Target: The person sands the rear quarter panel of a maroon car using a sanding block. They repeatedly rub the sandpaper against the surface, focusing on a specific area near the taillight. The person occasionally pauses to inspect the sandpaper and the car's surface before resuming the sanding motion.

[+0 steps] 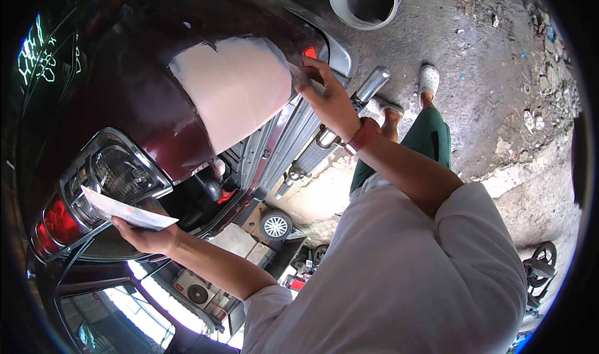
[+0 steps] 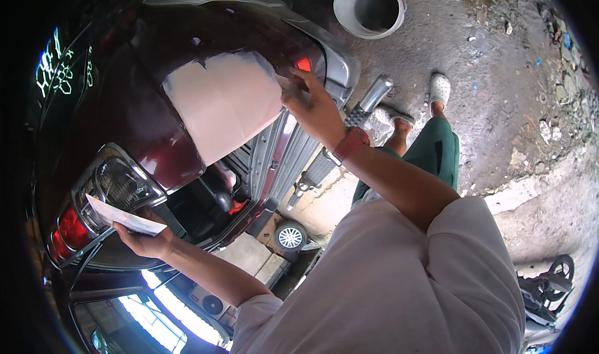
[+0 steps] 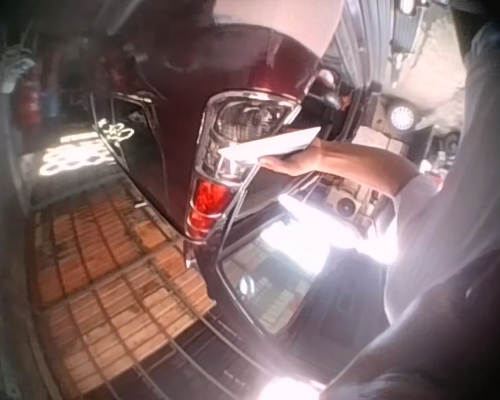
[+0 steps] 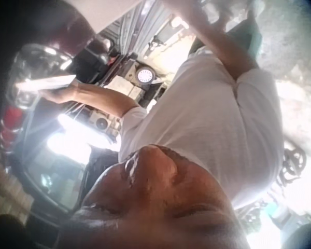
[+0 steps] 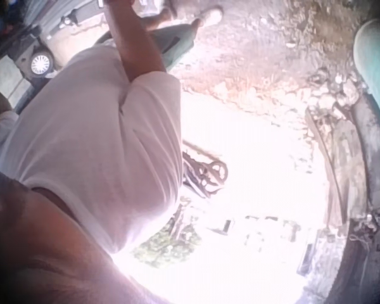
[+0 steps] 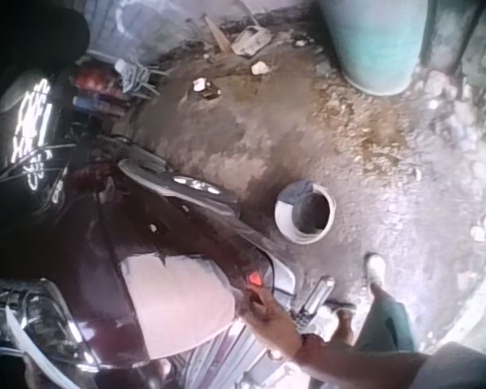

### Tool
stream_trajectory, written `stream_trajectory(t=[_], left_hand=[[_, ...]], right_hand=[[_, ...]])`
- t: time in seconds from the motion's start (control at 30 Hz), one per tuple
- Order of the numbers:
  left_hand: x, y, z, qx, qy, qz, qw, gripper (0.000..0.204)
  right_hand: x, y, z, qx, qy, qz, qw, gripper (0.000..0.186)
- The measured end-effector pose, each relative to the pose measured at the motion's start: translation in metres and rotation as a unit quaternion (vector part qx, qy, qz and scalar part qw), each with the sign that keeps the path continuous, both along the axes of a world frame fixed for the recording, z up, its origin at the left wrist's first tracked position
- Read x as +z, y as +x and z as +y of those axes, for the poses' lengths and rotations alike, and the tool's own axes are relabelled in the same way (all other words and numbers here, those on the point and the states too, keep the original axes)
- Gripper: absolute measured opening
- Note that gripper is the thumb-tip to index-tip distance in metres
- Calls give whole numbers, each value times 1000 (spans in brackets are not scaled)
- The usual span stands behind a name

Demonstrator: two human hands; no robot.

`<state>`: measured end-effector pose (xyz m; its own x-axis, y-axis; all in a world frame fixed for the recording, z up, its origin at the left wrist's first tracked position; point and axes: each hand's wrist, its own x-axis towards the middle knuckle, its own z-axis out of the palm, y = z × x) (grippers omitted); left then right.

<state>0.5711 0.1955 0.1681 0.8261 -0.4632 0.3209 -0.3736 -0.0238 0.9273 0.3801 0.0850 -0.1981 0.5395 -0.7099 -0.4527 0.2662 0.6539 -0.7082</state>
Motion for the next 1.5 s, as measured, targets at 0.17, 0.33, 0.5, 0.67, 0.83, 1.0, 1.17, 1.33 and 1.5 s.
stream_trajectory(t=[0.17, 0.33, 0.5, 0.67, 0.83, 1.0, 1.17, 1.33, 1.5], left_hand=[[-2, -5, -5, 16, 17, -18, 1000, 52], [0, -3, 0, 35, 23, -40, 998, 54], [-7, -14, -12, 17, 17, -26, 999, 55], [-11, -14, -18, 29, 4, -39, 999, 56], [-16, -22, -21, 61, 5, -65, 996, 55], [-22, -23, -27, 53, -14, -60, 997, 50], [-22, -14, -19, 14, -25, -43, 999, 54], [-24, -18, -29, -37, -25, -15, 999, 53], [-25, -21, -32, -86, -7, -35, 996, 57]], right_hand=[[52, 7, 17, -49, -119, 4, 992, 42], [59, -1, 55, 10, -295, 41, 955, 49], [28, -11, 49, -2, -337, 45, 940, 52], [19, 6, 34, -60, -244, 26, 968, 49], [29, -6, 32, -38, -313, 19, 949, 46], [38, -11, 43, 33, -361, 56, 930, 51], [40, -22, 40, 24, -445, 131, 886, 55], [26, -24, 26, -12, -648, 170, 742, 50], [17, -17, 16, -7, -720, 174, 672, 48]])
